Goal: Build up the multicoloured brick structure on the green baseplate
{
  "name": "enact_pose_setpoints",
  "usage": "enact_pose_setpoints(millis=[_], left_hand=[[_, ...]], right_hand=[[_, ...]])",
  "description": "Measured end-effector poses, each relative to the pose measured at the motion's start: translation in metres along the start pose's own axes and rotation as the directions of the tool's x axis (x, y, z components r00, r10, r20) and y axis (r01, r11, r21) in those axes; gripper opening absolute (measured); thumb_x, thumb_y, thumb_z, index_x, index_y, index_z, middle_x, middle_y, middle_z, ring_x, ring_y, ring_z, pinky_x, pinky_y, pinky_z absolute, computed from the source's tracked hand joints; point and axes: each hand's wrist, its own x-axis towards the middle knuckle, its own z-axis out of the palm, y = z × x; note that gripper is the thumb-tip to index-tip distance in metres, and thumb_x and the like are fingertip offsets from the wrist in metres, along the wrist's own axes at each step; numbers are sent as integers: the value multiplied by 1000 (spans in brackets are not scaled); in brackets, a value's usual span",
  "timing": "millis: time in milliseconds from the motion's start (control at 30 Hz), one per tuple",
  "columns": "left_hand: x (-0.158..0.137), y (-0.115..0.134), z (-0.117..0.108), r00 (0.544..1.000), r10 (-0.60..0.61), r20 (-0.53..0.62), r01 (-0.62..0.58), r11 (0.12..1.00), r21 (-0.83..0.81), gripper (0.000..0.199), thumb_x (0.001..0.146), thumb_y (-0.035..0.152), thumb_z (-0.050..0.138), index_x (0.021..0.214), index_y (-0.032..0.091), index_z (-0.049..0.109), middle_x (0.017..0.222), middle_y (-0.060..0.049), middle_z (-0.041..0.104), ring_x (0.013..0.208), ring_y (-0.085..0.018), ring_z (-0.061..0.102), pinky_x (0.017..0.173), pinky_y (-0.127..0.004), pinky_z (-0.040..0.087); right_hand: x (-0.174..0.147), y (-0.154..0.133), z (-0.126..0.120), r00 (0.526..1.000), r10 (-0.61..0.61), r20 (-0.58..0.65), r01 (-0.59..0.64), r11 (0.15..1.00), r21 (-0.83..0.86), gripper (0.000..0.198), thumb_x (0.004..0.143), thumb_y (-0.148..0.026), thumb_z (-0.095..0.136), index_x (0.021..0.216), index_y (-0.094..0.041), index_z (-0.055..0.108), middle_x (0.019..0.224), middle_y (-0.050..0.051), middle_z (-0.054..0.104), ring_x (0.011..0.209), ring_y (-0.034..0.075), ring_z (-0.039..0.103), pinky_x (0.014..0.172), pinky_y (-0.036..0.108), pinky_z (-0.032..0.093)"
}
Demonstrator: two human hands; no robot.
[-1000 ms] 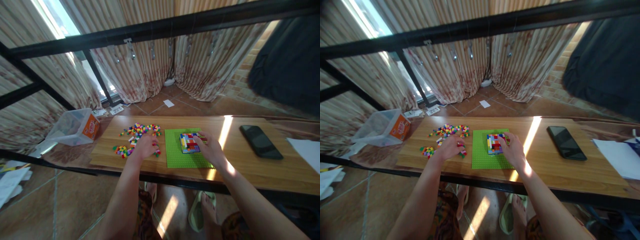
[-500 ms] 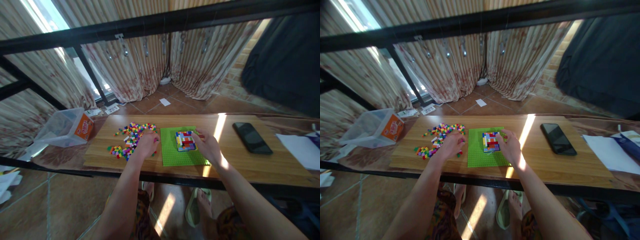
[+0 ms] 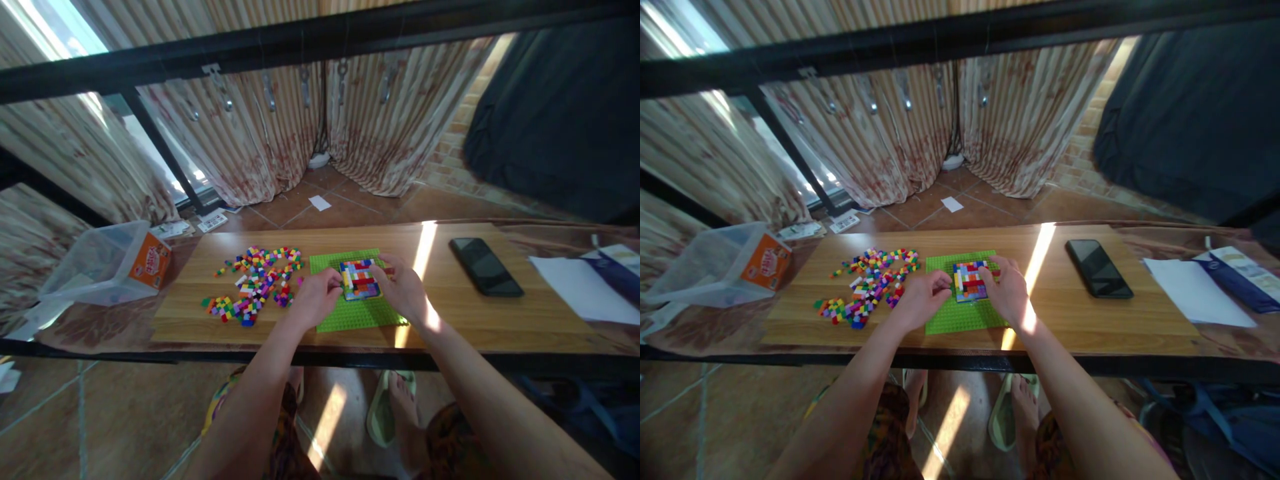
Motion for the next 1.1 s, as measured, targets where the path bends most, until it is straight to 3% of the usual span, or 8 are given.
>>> enact_pose_setpoints(millis=[367, 600, 767, 867, 1100], left_hand=[[9, 5, 5, 999, -43, 22, 44, 996, -74, 8, 81, 12, 61, 87, 17, 60, 78, -2, 71, 75, -16, 68, 69, -27, 51], [19, -5, 14, 992, -128, -14, 119, 953, -279, 10, 77, 15, 67, 79, 17, 58, 67, 2, 66, 61, -12, 62, 59, -23, 46], [23, -5, 24, 935, -353, 24, 313, 792, -523, 15, 74, 13, 71, 75, 15, 57, 62, 4, 61, 50, -8, 57, 53, -21, 46], [24, 1, 26, 900, -436, 31, 366, 713, -599, 18, 71, 9, 74, 73, 14, 57, 58, 5, 58, 46, -6, 54, 51, -19, 45], [28, 13, 25, 849, -527, 31, 442, 676, -590, 20, 69, 4, 73, 68, 15, 56, 51, 7, 55, 42, -6, 51, 47, -18, 40]], right_hand=[[-1, 2, 1, 1000, -28, -4, 28, 1000, 5, 51, 88, -50, 50, 121, -12, 63, 116, 19, 64, 84, 26, 68, 73, 42, 56], [-3, -2, 1, 1000, -28, -2, 28, 999, -24, 45, 89, -45, 51, 118, -14, 65, 115, 18, 64, 81, 24, 68, 74, 41, 56], [-4, -1, 2, 999, -32, 19, 33, 998, -54, 41, 89, -41, 51, 118, -16, 65, 111, 16, 67, 84, 25, 68, 81, 44, 54], [-5, 1, 7, 999, -32, 38, 33, 999, -42, 42, 88, -39, 53, 120, -16, 64, 111, 15, 68, 93, 26, 67, 87, 45, 53], [-10, 2, 13, 997, -67, 25, 68, 994, -81, 46, 82, -30, 56, 125, -14, 63, 112, 17, 68, 99, 29, 65, 91, 48, 51]])
